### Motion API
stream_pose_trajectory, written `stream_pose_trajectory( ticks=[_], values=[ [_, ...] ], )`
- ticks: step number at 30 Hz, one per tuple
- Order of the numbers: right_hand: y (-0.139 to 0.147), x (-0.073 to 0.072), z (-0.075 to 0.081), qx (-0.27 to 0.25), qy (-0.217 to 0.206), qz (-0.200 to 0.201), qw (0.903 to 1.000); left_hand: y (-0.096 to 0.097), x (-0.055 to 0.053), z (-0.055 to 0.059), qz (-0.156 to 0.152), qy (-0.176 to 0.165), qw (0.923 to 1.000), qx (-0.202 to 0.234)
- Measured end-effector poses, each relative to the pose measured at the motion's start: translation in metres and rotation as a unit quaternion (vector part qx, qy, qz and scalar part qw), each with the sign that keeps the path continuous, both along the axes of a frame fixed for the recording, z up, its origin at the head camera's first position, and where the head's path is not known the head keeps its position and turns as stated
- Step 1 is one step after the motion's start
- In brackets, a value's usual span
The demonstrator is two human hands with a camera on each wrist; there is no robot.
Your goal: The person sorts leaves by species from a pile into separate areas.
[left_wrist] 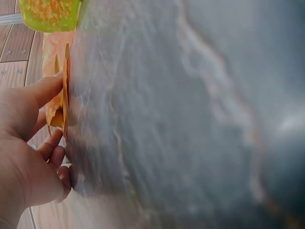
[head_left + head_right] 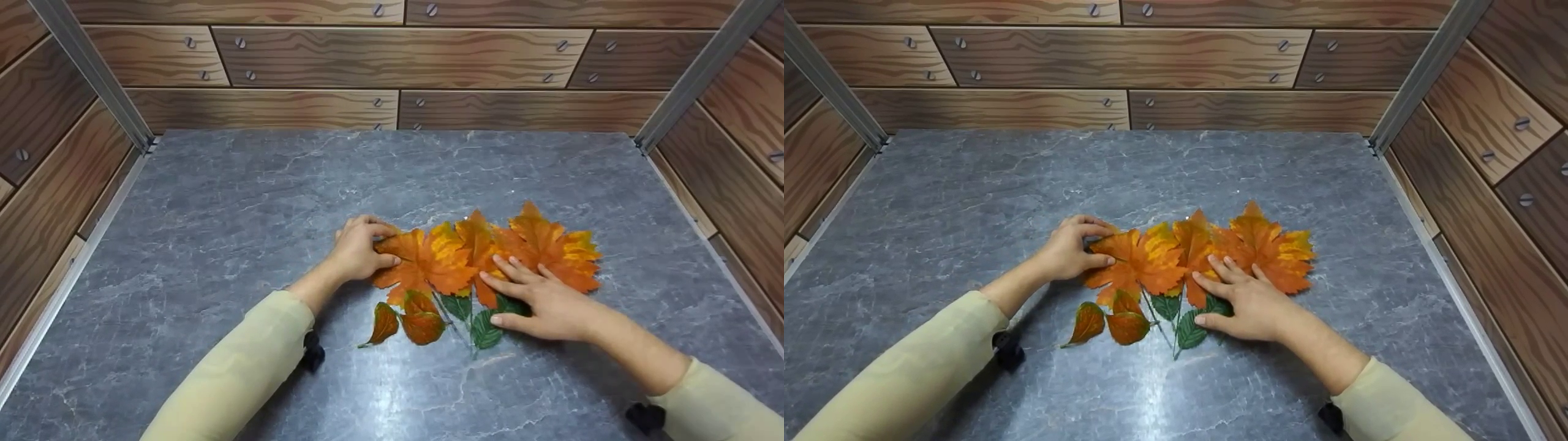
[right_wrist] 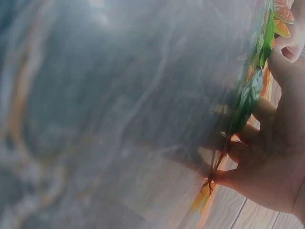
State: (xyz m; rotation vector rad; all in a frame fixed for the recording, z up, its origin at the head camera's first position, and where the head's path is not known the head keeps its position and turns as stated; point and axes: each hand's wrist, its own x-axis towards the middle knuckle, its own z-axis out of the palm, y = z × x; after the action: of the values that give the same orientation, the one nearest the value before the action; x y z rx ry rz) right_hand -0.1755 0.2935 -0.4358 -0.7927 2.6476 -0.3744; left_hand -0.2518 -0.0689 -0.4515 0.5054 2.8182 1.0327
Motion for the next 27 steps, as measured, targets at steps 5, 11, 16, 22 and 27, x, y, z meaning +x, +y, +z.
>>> stream_pose_trajectory(
  ticks=[5,11,16,22,27],
  values=[
    [0.0,0.0,-0.001,0.002,-0.004,-0.002,1.0,0.001,0.0,-0.001,0.004,0.0,0.9999,0.013],
    [0.0,0.0,0.0,0.003,-0.005,-0.003,1.0,0.005,0.003,0.0,0.019,-0.005,0.9995,0.024],
    [0.0,0.0,0.0,0.003,-0.004,-0.002,1.0,0.008,0.004,0.002,0.03,-0.005,0.999,0.034],
    [0.0,-0.001,0.001,0.0,-0.007,-0.002,1.0,0.011,0.005,0.003,0.031,-0.006,0.9989,0.036],
    [0.0,-0.001,0.002,-0.002,-0.008,-0.003,1.0,0.01,0.005,0.003,0.051,-0.013,0.9984,0.022]
  ],
)
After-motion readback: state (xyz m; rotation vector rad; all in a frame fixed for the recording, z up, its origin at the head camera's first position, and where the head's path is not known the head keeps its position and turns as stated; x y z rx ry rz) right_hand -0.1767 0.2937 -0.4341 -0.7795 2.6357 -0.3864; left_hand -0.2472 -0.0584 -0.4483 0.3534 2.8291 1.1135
